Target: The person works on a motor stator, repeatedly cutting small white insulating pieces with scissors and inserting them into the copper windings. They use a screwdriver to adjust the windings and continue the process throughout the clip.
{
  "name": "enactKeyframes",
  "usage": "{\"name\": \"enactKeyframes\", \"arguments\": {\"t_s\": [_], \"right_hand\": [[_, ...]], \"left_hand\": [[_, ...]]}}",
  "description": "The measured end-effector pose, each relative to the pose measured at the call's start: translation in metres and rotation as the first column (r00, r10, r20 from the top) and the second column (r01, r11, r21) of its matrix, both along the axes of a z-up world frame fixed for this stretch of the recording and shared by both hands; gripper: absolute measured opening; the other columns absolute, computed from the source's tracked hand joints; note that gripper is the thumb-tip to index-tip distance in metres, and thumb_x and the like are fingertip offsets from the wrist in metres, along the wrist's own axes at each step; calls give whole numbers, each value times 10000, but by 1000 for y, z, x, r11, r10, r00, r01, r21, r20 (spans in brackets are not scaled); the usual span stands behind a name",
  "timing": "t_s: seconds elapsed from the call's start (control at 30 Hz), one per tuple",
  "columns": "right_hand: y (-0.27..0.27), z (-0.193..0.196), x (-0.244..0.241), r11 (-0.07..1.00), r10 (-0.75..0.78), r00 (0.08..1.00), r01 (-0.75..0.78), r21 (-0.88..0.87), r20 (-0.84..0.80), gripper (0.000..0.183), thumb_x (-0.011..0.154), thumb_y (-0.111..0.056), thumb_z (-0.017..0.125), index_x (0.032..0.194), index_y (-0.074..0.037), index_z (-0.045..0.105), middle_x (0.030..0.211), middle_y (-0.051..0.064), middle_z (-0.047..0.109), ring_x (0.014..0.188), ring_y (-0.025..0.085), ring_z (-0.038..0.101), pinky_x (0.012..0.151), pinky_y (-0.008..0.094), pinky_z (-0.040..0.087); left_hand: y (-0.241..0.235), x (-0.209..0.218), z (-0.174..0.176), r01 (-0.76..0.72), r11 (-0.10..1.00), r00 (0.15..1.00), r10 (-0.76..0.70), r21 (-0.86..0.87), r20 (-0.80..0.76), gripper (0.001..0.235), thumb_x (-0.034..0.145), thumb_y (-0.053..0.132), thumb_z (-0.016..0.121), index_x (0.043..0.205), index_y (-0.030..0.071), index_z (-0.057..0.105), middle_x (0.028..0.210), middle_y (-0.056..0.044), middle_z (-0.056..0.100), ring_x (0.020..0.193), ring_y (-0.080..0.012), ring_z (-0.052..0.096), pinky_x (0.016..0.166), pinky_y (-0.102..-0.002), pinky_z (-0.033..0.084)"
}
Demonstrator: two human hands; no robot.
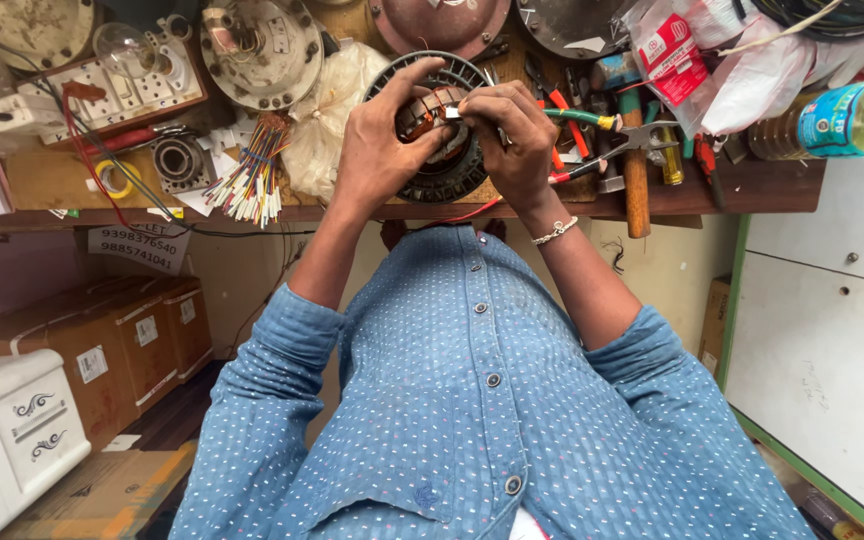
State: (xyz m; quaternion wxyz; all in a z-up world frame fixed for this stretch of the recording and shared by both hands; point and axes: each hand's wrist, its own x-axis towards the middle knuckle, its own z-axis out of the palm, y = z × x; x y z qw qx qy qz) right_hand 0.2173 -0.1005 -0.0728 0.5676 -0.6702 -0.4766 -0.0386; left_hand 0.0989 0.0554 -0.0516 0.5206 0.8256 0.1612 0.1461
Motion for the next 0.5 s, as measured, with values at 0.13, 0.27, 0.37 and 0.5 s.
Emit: {"name": "enactKeyframes", "arguments": {"t_s": [0.13,0.27,0.37,0.5], "right_hand": [[0,7,15,989,127,992,-128,-75,-21,153,919,96,762,1015,-15,718,1006,94,752,928,199,713,808,320,592],[-5,19,42,937,292,955,-295,-187,-45,151,928,60,817,1039,-22,755,1007,108,765,908,193,750,794,301,604],[-10,24,53,898,348,933,-360,-252,-92,163,931,49,841,1061,-12,764,1024,112,768,927,196,762,822,296,601],[-11,25,60,869,393,913,-409,-279,-114,156,970,47,845,1095,-13,774,1059,109,775,969,189,775,856,289,614]], "left_hand": [[1,0,0,5,998,998,-9,58,70,513,823,85,860,1300,99,673,1151,-109,776,1041,-206,777,935,-322,614],[5,2,-3,20,996,998,-25,90,50,484,812,89,851,1264,87,681,1113,-107,777,998,-191,779,907,-310,615],[3,1,-4,25,990,997,-34,139,65,477,814,76,847,1258,74,672,1082,-126,766,976,-217,778,868,-321,609],[2,2,-6,12,979,997,-27,204,75,480,803,62,844,1252,69,672,1046,-133,760,945,-249,775,836,-335,603]]}}
